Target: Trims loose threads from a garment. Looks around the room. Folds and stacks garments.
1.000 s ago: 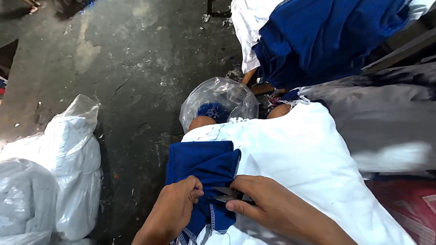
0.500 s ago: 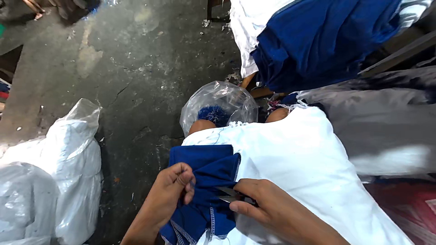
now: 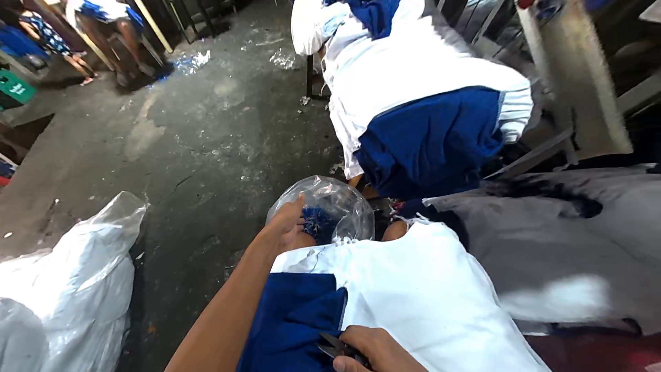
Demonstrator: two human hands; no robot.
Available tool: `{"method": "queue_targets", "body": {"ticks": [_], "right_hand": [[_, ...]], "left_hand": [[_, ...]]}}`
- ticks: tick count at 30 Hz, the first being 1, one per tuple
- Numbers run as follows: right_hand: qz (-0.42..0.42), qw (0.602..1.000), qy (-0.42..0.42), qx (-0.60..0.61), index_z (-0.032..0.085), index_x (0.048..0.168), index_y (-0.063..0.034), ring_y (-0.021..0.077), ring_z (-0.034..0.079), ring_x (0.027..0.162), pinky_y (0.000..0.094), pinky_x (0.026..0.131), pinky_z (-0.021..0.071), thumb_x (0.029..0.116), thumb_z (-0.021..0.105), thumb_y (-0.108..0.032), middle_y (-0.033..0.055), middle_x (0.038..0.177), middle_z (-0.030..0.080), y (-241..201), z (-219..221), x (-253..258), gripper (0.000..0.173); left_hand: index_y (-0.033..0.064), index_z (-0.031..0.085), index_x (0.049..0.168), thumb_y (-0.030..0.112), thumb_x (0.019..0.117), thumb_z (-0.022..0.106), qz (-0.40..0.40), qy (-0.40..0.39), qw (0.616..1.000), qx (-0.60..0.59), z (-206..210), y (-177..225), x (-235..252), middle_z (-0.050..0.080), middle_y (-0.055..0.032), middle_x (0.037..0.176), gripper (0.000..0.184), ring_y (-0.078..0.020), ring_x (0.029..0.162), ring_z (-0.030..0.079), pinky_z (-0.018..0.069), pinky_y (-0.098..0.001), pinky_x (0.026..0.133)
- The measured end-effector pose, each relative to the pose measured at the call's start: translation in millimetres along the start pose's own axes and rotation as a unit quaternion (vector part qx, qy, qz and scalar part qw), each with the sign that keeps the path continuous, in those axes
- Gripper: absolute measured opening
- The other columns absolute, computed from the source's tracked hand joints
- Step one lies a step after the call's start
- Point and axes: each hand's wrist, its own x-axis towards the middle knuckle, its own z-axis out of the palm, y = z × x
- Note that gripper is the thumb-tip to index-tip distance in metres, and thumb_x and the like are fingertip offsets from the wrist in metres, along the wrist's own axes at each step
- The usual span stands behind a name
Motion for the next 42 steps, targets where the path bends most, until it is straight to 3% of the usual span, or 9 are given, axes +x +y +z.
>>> {"method": "queue_targets", "body": {"ticks": [5,9,16,20,24,27,34,37,42], "right_hand": [[-0.037,0.998,0.026,0.041,0.069,0.1,0.0067,0.0278,0.066,0.078,0.0441,0.073,0.0533,0.1077,0.05,-0.03,0.0203,0.088,0.068,8,0,0,0.042],[-0.103,0.972,0.099,0.187,0.067,0.099,-0.0019,0.0018,0.047,0.056,0.0197,0.053,0.0423,0.1123,0.032,-0.04,0.0006,0.07,0.056,23,1,1,0.054],[-0.142,0.925,0.097,0.34,0.064,0.104,-0.0128,-0.0079,0.038,0.052,0.0106,0.046,0.0327,0.1069,0.027,-0.058,-0.0097,0.074,0.053,0,-13,10,0.059],[-0.175,0.923,0.138,0.314,0.066,0.11,-0.0159,-0.0098,0.039,0.058,0.0089,0.05,0.0316,0.1062,0.032,-0.059,-0.0097,0.088,0.06,-4,-31,5,0.056],[-0.157,0.923,0.165,0.31,0.068,0.107,-0.0193,-0.0087,0.043,0.058,0.0089,0.05,0.0349,0.1037,0.038,-0.062,-0.0103,0.087,0.061,6,-43,-6,0.052],[-0.144,0.926,0.177,0.302,0.069,0.105,-0.0192,-0.0073,0.041,0.054,0.0098,0.048,0.0336,0.1038,0.039,-0.061,-0.0101,0.08,0.058,8,-39,-9,0.051],[-0.11,0.95,0.182,0.23,0.066,0.099,-0.0194,-0.0039,0.038,0.049,0.0115,0.045,0.0332,0.1051,0.04,-0.058,-0.0092,0.064,0.047,-1,-33,-16,0.047],[-0.091,0.955,0.187,0.213,0.067,0.1,-0.0185,-0.0017,0.037,0.046,0.0124,0.043,0.0331,0.1063,0.04,-0.055,-0.0083,0.061,0.042,2,-31,-22,0.046],[-0.049,0.963,0.205,0.165,0.067,0.097,-0.0186,0.0012,0.039,0.044,0.0146,0.041,0.0346,0.1077,0.039,-0.052,-0.0077,0.058,0.044,4,-23,-21,0.045]], "left_hand": [[-0.0026,0.064,0.118,0.031,0.1118,0.04,0.164,0.06,0.969,0.177,-19,-6,-34,0.064,-0.0193,0.109,0.042,-0.0271,0.099,0.062,0.0506,-0.0474,0.085],[0.0086,0.07,0.123,0.027,0.107,0.05,0.317,-0.005,0.903,0.291,-50,-28,-110,0.072,-0.0037,0.111,0.032,-0.013,0.094,0.068,0.0571,-0.037,0.082],[0.0108,0.07,0.107,0.046,0.1041,0.052,0.473,-0.156,0.759,0.419,-64,-101,-199,0.062,-0.0141,0.138,0.04,-0.031,0.137,0.051,0.042,-0.0549,0.11],[0.0229,0.069,0.103,0.036,0.102,0.063,0.4,-0.107,0.821,0.392,-131,-76,-249,0.059,0.0015,0.143,0.014,-0.0169,0.145,0.043,0.0362,-0.0435,0.12],[-0.011,0.066,0.107,0.024,0.1031,0.056,0.209,0.069,0.831,0.511,-201,-54,-288,0.053,-0.0363,0.137,0.037,-0.0465,0.13,0.052,0.0417,-0.0612,0.106],[-0.0126,0.062,0.123,0.031,0.1025,0.057,0.177,0.164,0.796,0.556,-189,-55,-282,0.046,-0.0414,0.141,0.049,-0.0583,0.132,0.045,0.0351,-0.0718,0.106],[-0.0005,0.068,0.122,0.033,0.0956,0.07,0.339,-0.304,0.813,0.364,-82,-70,-266,0.065,-0.0222,0.116,0.043,-0.033,0.111,0.061,0.0499,-0.0463,0.094],[0.0068,0.07,0.129,0.045,0.0931,0.069,0.296,-0.35,0.767,0.448,-55,-99,-274,0.066,-0.0214,0.11,0.052,-0.0389,0.098,0.063,0.0508,-0.0536,0.083],[0.0045,0.077,0.093,0.021,0.1019,0.061,0.319,-0.326,0.797,0.395,-69,-124,-276,0.071,-0.0111,0.088,0.025,-0.0238,0.085,0.068,0.0537,-0.0412,0.079]]}}
